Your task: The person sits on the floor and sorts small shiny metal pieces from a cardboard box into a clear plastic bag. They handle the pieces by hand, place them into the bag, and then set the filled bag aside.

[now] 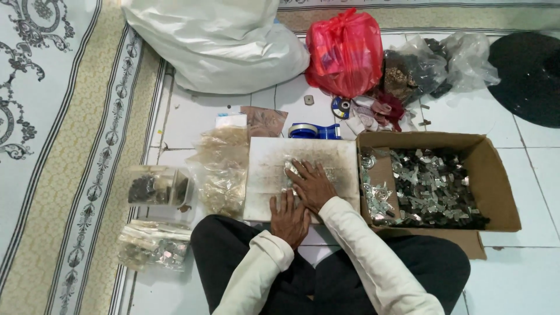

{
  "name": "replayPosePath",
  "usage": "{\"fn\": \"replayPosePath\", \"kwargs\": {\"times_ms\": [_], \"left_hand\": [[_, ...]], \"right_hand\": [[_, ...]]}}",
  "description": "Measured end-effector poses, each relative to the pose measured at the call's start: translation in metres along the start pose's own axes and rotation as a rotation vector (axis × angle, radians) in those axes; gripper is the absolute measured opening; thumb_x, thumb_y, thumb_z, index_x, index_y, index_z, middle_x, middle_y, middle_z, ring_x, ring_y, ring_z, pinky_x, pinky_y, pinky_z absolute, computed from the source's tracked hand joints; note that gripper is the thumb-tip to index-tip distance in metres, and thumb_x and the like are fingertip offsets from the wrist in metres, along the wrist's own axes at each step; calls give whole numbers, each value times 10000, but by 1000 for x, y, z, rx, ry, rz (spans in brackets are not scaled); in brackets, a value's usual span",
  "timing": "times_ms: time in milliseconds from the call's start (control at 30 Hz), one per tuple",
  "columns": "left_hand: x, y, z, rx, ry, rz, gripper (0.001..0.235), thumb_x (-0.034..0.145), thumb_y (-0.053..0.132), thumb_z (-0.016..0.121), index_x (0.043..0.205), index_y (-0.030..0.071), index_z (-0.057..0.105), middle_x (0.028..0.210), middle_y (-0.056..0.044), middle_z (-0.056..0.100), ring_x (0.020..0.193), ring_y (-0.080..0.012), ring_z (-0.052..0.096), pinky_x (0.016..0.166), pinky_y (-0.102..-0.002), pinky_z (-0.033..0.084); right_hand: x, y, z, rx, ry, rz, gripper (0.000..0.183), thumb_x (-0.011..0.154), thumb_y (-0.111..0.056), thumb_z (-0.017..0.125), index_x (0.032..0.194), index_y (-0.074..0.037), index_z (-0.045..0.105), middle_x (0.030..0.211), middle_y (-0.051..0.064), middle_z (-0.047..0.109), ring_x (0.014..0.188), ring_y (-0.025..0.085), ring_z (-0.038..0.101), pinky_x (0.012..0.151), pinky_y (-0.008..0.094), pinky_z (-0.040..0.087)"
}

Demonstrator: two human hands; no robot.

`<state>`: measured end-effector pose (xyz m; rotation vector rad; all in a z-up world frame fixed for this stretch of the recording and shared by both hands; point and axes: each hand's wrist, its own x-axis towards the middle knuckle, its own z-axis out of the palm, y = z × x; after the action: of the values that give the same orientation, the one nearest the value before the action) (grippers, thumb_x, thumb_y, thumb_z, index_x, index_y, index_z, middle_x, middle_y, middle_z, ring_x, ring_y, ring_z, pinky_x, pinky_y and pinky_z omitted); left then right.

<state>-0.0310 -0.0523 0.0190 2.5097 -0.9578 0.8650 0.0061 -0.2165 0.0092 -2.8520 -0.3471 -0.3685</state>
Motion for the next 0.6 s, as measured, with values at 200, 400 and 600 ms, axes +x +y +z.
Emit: {"fn": "replayPosePath", "kwargs": {"times_ms": [200, 400, 600], "left_hand": [[7, 1, -6, 55, 34, -6, 494, 926, 342, 517, 1393, 225, 624, 1271, -212, 609, 1231, -363, 581, 1080, -616, 394], [13, -3, -14, 43, -66, 25, 631, 890, 364, 605, 1495, 192, 551, 1324, -220, 613, 1204, -387, 570, 1052, -597, 399], [14, -1, -12, 51, -49, 13, 598, 900, 367, 555, 1473, 196, 582, 1307, -217, 643, 1214, -386, 591, 1027, -597, 406]], "right_hand": [[23, 23, -33, 278, 205, 60, 488, 1039, -355, 588, 1514, -248, 549, 1542, 163, 505, 1405, 422, 475, 1103, 592, 350], [58, 204, 7, -18, 215, 311, 225, 941, -173, 715, 1153, -210, 777, 1356, 137, 660, 1282, 362, 577, 1004, 554, 446], [80, 225, -29, 158, -323, 455, 260, 1030, -298, 559, 1252, -305, 694, 1565, 84, 456, 1467, 356, 395, 1122, 625, 343]]}}
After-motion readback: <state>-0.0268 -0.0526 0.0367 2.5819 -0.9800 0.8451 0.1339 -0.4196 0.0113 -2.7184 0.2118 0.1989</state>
